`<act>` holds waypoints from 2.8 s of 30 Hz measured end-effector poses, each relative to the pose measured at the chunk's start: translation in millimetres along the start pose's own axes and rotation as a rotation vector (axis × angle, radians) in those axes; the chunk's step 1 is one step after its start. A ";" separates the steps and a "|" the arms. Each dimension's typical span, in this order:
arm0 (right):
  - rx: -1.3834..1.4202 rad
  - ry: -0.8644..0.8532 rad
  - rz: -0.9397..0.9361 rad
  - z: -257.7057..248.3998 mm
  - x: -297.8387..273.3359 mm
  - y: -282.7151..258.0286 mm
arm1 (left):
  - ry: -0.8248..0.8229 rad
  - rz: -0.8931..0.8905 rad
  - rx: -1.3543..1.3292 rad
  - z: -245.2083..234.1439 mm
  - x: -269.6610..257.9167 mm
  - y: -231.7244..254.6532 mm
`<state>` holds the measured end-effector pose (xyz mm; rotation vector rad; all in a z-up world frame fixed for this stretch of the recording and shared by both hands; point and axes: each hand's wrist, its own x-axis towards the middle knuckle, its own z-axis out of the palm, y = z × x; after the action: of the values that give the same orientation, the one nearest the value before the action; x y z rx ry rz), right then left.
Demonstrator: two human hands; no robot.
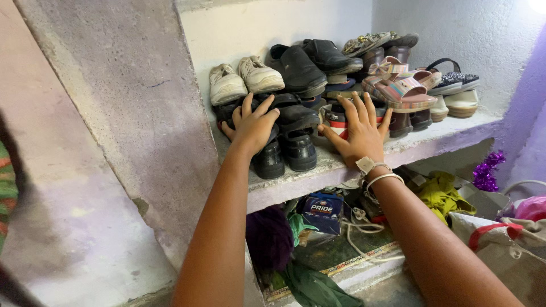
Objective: The person organizes a collection of shoes on a built-in shelf. They pick up various pairs, including sneakers, sandals, and flip-flops, and place them neatly on the shelf.
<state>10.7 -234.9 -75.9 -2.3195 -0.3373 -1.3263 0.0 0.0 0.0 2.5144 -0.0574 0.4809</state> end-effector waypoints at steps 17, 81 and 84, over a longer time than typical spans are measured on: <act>0.012 0.013 -0.009 -1.0 0.2 -0.8 | 0.012 0.002 0.010 1.9 2.0 -0.9; -0.146 -0.095 -0.504 -11.7 3.4 -10.5 | 0.304 -0.118 0.338 19.5 -22.2 27.6; -0.094 -0.057 -0.608 -18.1 6.7 -11.4 | 0.331 -0.104 0.306 13.8 -21.1 27.9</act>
<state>-4.3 -234.0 -59.3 -2.4333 -1.0867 -1.5639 -19.2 -32.1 -3.2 2.6760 0.2929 0.9145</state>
